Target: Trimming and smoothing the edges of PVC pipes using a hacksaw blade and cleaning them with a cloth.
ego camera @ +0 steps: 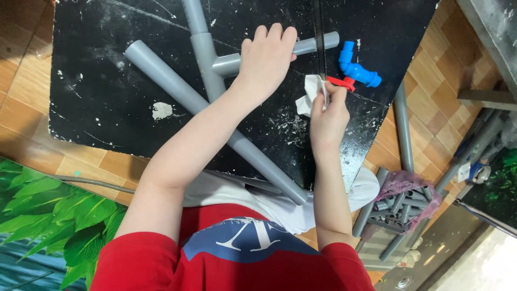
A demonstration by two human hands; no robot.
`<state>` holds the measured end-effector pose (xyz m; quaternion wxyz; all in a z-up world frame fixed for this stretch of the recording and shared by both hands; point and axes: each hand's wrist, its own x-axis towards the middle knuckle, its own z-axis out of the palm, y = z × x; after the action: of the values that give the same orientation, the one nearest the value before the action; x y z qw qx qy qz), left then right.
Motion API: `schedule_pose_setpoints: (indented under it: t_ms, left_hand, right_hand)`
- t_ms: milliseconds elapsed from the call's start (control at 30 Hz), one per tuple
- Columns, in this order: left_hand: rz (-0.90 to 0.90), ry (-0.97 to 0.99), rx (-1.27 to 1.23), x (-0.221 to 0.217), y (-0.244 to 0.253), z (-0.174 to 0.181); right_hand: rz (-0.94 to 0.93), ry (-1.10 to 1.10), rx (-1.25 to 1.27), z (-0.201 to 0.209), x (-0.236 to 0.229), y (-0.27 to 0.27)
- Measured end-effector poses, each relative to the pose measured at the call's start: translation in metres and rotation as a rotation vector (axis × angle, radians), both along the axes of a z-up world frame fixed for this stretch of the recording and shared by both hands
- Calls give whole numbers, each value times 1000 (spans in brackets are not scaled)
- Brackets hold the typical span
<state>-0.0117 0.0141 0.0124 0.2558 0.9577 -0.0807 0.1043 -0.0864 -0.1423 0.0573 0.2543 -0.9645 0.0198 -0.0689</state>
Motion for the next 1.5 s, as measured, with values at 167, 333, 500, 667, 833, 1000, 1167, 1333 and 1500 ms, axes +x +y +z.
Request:
schedule_pose_setpoints:
  t_ms: [167,333,500,667,833,1000,1167,1333,1500]
  left_hand:
    - [63,-6,47,2,-3,-8]
    - [107,57,16,-2,-1,-3]
    - [90,75,-58,-3,4,-4]
    - [43,157,-62,-2,2,-8]
    - [45,184,-87,0,0,-11]
    - [35,249,-72,2,3,-2]
    - [64,129,-28,2,-2,-5]
    - [37,101,-5,3,-3,-2]
    - [13,95,-6,4,-8,-8]
  right_hand:
    - [-43,70,-111,3,-9,5]
    - [9,54,-121,12,-44,-3]
    - [18,86,-141,11,-96,-33]
    - [-62,108,-5,39,-122,-46]
    - [57,-29,33,46,-68,-23]
    - [137,-62,-36,27,-16,-9]
    - [84,-18,-67,16,-20,0]
    - [25,-31,-85,-1,-47,-18]
    - [-52,57,-17,5,-90,-38]
